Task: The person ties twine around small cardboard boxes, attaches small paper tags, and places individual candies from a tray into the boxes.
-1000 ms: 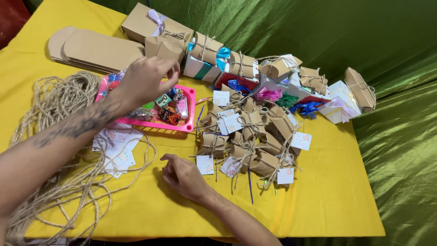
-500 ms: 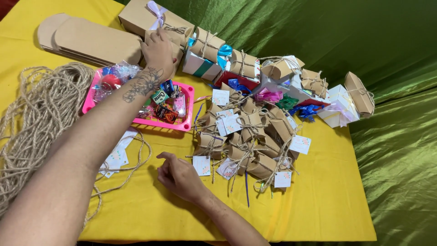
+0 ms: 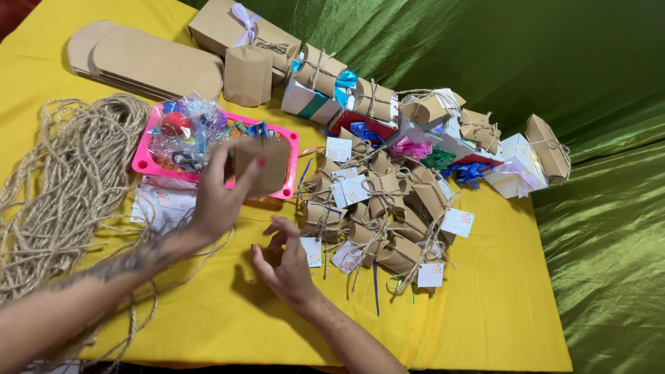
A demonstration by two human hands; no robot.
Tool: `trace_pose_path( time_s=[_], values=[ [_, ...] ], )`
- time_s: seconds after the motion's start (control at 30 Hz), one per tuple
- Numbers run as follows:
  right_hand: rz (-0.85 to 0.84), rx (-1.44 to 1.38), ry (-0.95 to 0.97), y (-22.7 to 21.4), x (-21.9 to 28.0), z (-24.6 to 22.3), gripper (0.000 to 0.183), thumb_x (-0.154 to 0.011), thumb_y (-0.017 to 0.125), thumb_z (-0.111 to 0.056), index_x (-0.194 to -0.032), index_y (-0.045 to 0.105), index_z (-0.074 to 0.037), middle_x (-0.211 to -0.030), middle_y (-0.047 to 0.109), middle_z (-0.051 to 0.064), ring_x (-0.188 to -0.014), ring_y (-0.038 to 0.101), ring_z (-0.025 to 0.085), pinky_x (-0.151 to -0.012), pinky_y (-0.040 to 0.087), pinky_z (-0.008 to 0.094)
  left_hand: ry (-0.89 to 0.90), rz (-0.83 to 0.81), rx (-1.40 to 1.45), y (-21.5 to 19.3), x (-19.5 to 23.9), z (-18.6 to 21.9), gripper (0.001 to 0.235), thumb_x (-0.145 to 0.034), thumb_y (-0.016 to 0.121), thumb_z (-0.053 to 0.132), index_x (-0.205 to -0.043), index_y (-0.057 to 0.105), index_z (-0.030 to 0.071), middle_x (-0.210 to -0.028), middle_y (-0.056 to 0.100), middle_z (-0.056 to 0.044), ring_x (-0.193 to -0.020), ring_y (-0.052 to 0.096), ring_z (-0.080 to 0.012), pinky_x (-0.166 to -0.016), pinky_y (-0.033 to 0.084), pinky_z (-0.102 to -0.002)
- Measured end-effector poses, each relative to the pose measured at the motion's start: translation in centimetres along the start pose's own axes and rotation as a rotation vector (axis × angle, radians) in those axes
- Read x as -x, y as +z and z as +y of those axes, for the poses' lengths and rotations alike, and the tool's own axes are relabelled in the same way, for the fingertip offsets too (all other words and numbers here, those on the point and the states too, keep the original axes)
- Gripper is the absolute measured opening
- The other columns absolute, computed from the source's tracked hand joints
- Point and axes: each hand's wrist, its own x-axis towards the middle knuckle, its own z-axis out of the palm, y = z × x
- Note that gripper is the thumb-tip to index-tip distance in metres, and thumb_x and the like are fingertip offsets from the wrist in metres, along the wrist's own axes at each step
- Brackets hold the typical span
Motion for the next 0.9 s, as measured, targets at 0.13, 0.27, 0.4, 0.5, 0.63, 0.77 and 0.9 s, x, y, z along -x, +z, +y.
trace_pose_path(
  time_s=[0.13,0.27,0.4,0.5,0.63,0.77,0.9],
  values=[
    [0.028,0.022,0.122,-0.7,-0.7,-1.8,0.1,-0.084,0.081,-0.021,-0.156,0.014,0.0,-0.142,0.034,0.025,-0.109,0.059,0.027,-0.097,0.062,0.035,0.452,-0.227,-0.295,-1.8,6.5,-4.2,0.038,-0.099,0.058,0.014,-0.136,0.055,0.005,-0.127,0.062,-0.015,-0.111,0.066,-0.0251,-0.088,0.062,-0.034],
    [0.014,-0.117,0.069,-0.8,-0.7,-1.4,0.096,-0.084,0.081,-0.014,-0.156,0.018,-0.004,-0.141,0.044,0.022,-0.122,0.058,0.03,-0.098,0.056,0.038,0.691,-0.482,-0.293,-2.7,6.1,-4.6,0.041,-0.1,0.059,0.018,-0.14,0.056,0.007,-0.134,0.061,-0.018,-0.117,0.068,-0.0306,-0.094,0.06,-0.038],
    [-0.012,-0.109,0.052,-1.0,-1.1,-1.4,0.094,-0.083,0.085,-0.02,-0.154,0.024,-0.003,-0.129,0.058,0.02,-0.114,0.064,0.029,-0.097,0.054,0.035,0.734,-0.404,-0.346,-3.5,4.2,-5.5,0.033,-0.097,0.063,0.021,-0.124,0.065,0.003,-0.12,0.071,-0.015,-0.106,0.072,-0.0278,-0.091,0.06,-0.038],
    [-0.014,-0.068,0.024,-1.1,-1.6,-2.2,0.092,-0.084,0.084,-0.026,-0.152,0.026,-0.002,-0.131,0.055,0.021,-0.122,0.058,0.029,-0.105,0.051,0.038,0.615,-0.041,-0.84,-4.6,2.8,-5.6,0.041,-0.09,0.07,0.027,-0.127,0.064,0.011,-0.134,0.058,-0.012,-0.123,0.051,-0.0256,-0.107,0.037,-0.041],
    [-0.051,-0.051,0.063,-1.0,-1.1,-1.5,0.092,-0.084,0.085,-0.026,-0.153,0.027,-0.009,-0.127,0.056,0.015,-0.098,0.061,0.02,-0.079,0.055,0.03,0.398,0.141,-1.113,-6.3,1.4,-4.9,0.072,-0.092,0.072,0.04,-0.151,0.046,0.01,-0.154,0.035,-0.027,-0.141,0.035,-0.0415,-0.114,0.032,-0.057],
    [-0.053,-0.06,0.057,-1.0,-1.0,-1.2,0.093,-0.083,0.086,-0.025,-0.153,0.027,-0.009,-0.126,0.055,0.015,-0.097,0.06,0.019,-0.076,0.054,0.029,0.374,0.027,-1.075,-5.9,1.6,-6.7,0.055,-0.094,0.067,0.026,-0.145,0.05,0.011,-0.144,0.048,-0.017,-0.125,0.051,-0.0309,-0.11,0.041,-0.05],
    [-0.046,-0.052,0.038,-0.9,-1.1,-1.2,0.093,-0.083,0.087,-0.024,-0.153,0.027,-0.007,-0.124,0.056,0.015,-0.105,0.06,0.02,-0.084,0.054,0.029,0.575,-0.112,-1.05,-5.3,2.7,-7.8,0.06,-0.093,0.062,0.0,-0.15,0.049,0.014,-0.139,0.057,-0.013,-0.131,0.052,-0.0313,-0.114,0.047,-0.042]
  ],
)
